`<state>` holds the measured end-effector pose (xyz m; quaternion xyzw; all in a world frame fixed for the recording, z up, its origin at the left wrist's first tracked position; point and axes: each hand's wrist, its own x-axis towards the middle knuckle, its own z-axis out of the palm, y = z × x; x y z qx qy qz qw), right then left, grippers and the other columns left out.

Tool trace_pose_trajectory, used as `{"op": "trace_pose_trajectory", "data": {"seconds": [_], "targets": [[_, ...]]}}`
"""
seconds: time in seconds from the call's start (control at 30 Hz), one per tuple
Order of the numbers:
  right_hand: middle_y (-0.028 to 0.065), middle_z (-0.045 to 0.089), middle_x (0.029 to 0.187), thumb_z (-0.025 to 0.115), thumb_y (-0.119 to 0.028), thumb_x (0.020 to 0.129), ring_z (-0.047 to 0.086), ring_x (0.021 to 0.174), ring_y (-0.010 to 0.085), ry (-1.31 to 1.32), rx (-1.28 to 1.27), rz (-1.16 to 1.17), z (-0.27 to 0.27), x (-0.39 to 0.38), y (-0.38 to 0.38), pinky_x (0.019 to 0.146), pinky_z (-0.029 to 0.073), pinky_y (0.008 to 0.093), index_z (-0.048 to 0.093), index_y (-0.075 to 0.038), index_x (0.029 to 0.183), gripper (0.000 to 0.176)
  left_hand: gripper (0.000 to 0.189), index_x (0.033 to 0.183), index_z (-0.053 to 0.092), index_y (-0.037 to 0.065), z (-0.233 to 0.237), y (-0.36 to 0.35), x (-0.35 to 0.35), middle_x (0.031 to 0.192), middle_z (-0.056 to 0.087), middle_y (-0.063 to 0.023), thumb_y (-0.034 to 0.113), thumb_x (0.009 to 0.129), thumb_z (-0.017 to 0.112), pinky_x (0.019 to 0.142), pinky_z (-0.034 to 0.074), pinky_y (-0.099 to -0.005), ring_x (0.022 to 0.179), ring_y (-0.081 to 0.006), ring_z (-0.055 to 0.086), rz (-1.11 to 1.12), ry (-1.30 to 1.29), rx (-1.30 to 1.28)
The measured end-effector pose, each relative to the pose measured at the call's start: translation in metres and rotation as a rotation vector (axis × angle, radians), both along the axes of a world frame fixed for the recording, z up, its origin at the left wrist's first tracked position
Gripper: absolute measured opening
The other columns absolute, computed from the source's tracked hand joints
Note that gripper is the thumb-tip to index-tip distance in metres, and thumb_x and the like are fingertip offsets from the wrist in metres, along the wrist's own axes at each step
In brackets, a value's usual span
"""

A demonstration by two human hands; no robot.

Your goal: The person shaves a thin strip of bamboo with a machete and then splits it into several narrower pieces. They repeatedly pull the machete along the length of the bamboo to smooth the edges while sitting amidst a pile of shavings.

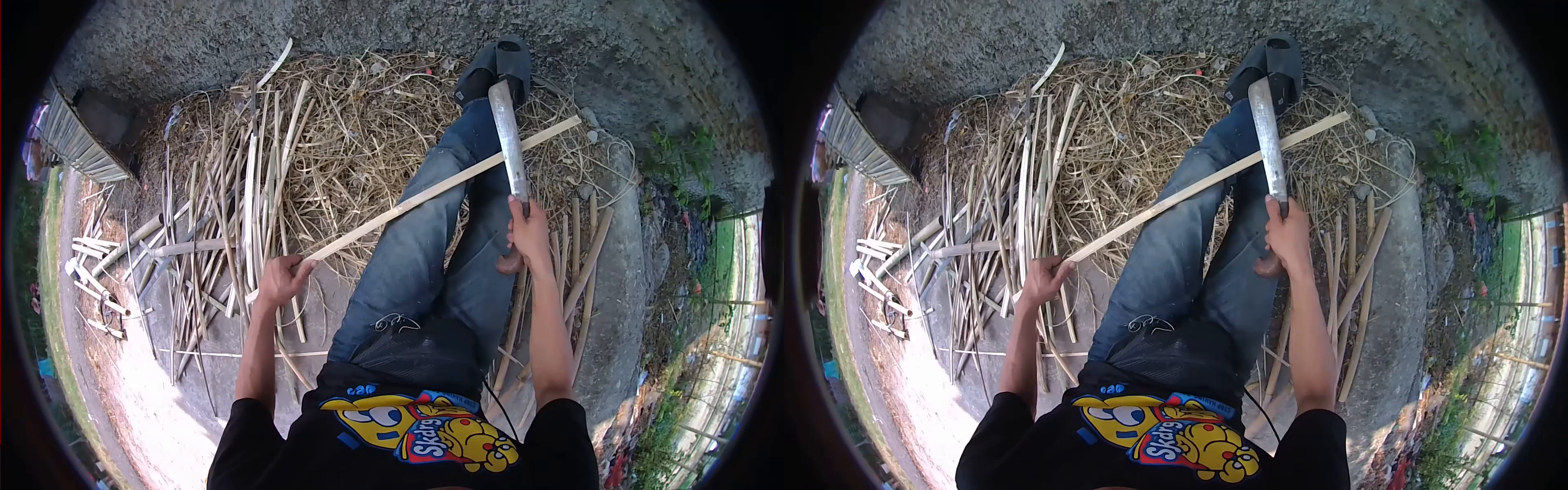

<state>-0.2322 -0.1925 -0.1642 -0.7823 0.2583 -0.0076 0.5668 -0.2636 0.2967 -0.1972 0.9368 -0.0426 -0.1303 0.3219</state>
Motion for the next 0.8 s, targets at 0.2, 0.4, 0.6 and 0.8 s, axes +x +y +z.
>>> {"op": "trace_pose_trajectory", "data": {"seconds": [0.2, 0.4, 0.6, 0.8], "targets": [[0.0011, 0.052, 0.061, 0.065, -0.037, 0.101, 0.049, 0.042, 0.0105, 0.048, 0.024, -0.027, 0.001, -0.003, -0.016, 0.038, 0.039, 0.0279, 0.060, -0.004, 0.098, 0.033, 0.056, 0.070, 0.062, -0.001, -0.006, -0.004, -0.007, 0.052, 0.046, -0.0177, 0.049, 0.092, 0.071, 0.050, 0.039, -0.0444, 0.048, -0.0337, 0.044, -0.019, -0.129, 0.060], [0.0005, 0.052, 0.062, 0.063, -0.039, 0.102, 0.050, 0.044, 0.0101, -0.007, 0.076, -0.173, 0.000, 0.021, -0.052, 0.039, 0.041, 0.0279, 0.058, -0.005, 0.095, 0.035, 0.054, 0.071, 0.062, -0.001, -0.015, 0.004, -0.001, 0.053, 0.048, -0.0179, 0.048, 0.090, 0.074, 0.052, 0.041, -0.0448, 0.048, -0.0359, 0.047, 0.020, -0.054, 0.065], [-0.0025, 0.049, 0.064, 0.062, -0.043, 0.102, 0.046, 0.045, 0.0078, -0.018, 0.115, -0.175, -0.020, 0.013, -0.064, 0.041, 0.038, 0.0251, 0.053, -0.010, 0.094, 0.036, 0.060, 0.069, 0.060, -0.002, -0.016, 0.010, 0.002, 0.055, 0.049, -0.0227, 0.052, 0.091, 0.071, 0.053, 0.041, -0.0479, 0.053, -0.0434, 0.050, -0.022, -0.104, 0.094], [-0.0017, 0.050, 0.063, 0.061, -0.044, 0.102, 0.047, 0.046, 0.0088, -0.013, 0.079, -0.177, -0.021, 0.009, -0.059, 0.041, 0.038, 0.0266, 0.055, -0.009, 0.091, 0.037, 0.059, 0.067, 0.060, -0.002, -0.012, 0.009, 0.003, 0.054, 0.048, -0.0215, 0.050, 0.091, 0.073, 0.052, 0.041, -0.0469, 0.051, -0.0406, 0.050, -0.037, -0.136, 0.089]]}}
